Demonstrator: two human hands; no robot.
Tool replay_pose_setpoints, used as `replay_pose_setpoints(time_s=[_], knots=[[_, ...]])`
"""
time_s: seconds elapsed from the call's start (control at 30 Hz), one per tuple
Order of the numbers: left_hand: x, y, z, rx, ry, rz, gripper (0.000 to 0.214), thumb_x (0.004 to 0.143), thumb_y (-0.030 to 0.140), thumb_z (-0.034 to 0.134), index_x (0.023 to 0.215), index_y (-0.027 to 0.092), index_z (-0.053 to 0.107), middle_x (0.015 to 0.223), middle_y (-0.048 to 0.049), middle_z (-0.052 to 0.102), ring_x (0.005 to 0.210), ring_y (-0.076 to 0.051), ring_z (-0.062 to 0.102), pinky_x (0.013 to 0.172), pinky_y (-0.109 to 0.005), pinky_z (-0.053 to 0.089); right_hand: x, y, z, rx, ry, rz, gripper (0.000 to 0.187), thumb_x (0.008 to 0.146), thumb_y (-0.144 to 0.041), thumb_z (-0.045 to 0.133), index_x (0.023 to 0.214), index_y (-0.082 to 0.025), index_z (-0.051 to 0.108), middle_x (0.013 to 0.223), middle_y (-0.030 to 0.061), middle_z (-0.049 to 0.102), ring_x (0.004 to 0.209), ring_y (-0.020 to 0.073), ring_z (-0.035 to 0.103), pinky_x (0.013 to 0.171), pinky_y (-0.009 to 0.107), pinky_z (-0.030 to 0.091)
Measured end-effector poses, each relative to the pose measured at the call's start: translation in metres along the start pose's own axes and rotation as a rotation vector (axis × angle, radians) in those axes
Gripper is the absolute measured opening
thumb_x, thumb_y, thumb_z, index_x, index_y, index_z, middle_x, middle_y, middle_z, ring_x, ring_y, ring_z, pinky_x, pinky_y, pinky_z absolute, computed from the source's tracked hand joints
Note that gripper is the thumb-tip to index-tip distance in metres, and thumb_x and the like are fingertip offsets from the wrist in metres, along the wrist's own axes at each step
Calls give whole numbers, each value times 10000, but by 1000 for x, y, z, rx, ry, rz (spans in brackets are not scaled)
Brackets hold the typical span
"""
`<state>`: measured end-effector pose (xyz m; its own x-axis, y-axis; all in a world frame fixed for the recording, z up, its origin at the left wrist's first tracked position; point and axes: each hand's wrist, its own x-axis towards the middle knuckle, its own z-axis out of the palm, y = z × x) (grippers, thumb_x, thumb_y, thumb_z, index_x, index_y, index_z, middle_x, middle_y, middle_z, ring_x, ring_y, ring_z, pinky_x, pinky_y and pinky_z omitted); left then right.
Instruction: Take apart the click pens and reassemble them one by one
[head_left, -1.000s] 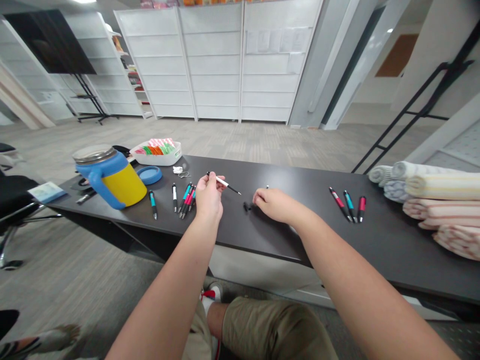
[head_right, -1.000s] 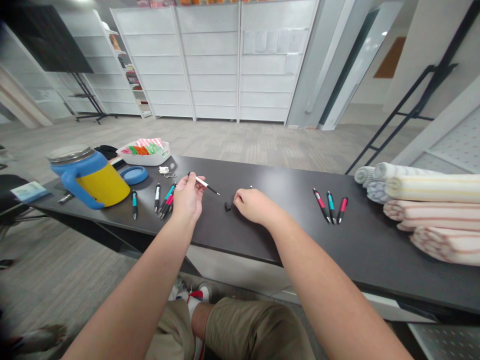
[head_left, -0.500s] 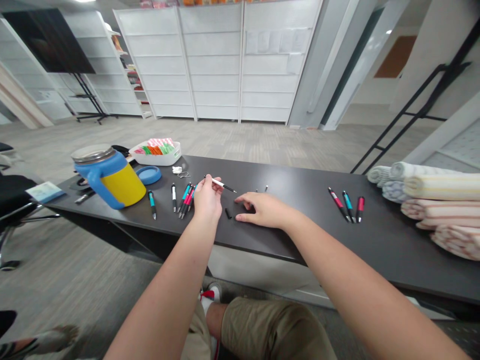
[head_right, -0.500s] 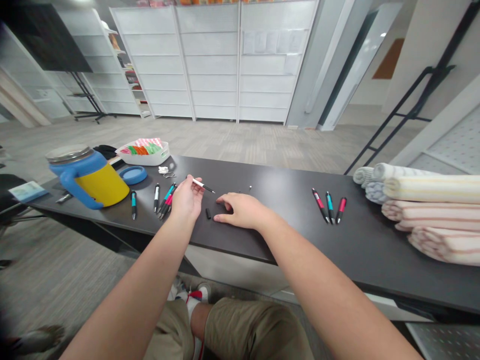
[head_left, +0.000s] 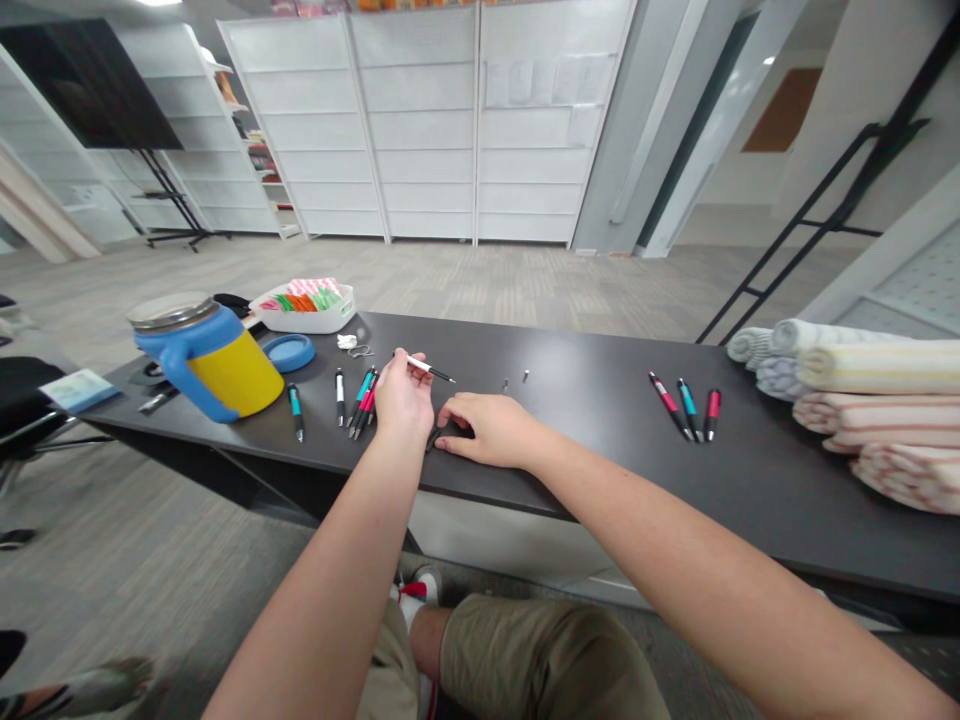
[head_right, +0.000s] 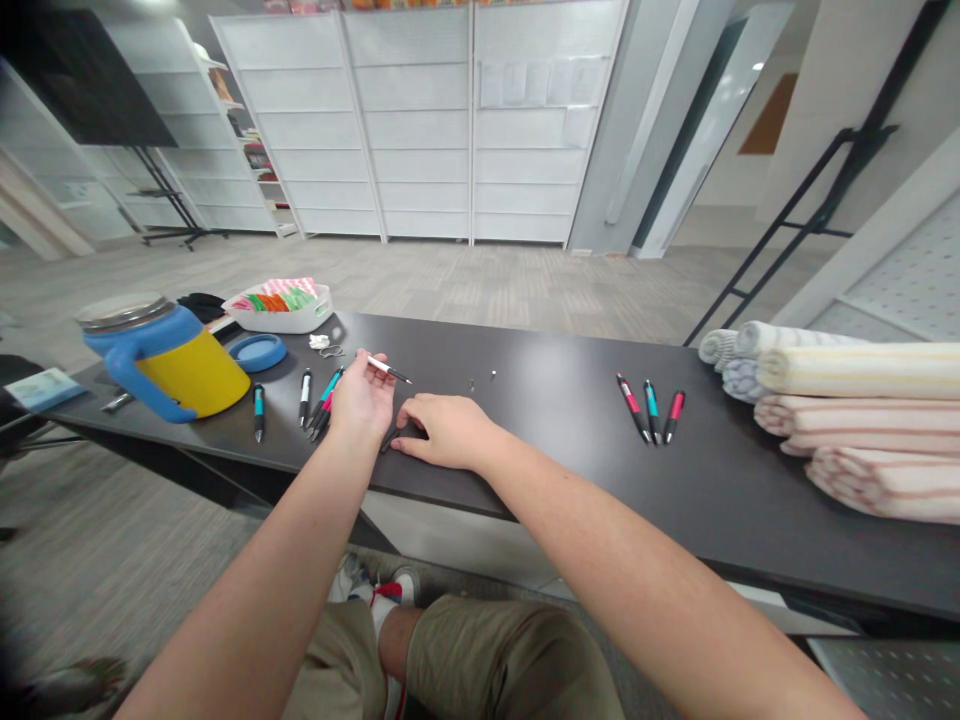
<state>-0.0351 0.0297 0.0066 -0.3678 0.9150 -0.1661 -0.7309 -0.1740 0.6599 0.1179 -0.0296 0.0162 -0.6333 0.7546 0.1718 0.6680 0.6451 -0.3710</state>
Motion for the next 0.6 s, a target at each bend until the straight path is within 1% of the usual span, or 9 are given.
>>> replay_pose_setpoints(time_s=[0.13,0.2,0.3,0.4,0.5,0.6], knots=[[2,2,-1,8,11,58,165,943,304,707,921,184,596,796,-11,657,646,-95,611,667,-226,467,0,-9,2,-22,0,28,614,845,-748,667,1191,-241,646,1113,68,688,920,221,665,712,290,429],[3,3,-2,12,15,76,168,942,308,704,915,186,593,798,-8,659,649,-95,614,670,-229,467,0,-13,5,-50,4,44,646,825,-776,665,1176,-234,636,1129,82,681,930,238,672,729,305,454],[4,4,-2,9,20,93,173,936,311,705,911,187,587,797,-4,661,650,-96,616,679,-234,473,1,-17,9,-70,27,46,517,886,-680,663,1137,-229,632,1107,75,678,922,233,674,743,316,473],[4,4,-2,-2,34,94,148,948,291,683,918,186,583,780,-1,656,641,-95,608,671,-232,470,1,-14,9,-58,46,43,385,928,-551,664,1129,-224,645,1105,68,677,919,218,674,749,314,479],[4,4,-1,-11,45,84,116,963,268,654,918,186,586,772,-3,660,641,-96,603,664,-229,463,-1,-2,3,-56,53,71,349,930,-473,668,1171,-221,666,1152,80,664,952,216,676,788,315,492],[3,3,-1,-9,32,57,128,954,281,669,910,186,596,785,-11,669,643,-101,607,665,-235,461,-4,15,-8,-82,68,154,323,930,-414,661,1179,-211,688,1177,96,648,990,221,677,866,321,499]])
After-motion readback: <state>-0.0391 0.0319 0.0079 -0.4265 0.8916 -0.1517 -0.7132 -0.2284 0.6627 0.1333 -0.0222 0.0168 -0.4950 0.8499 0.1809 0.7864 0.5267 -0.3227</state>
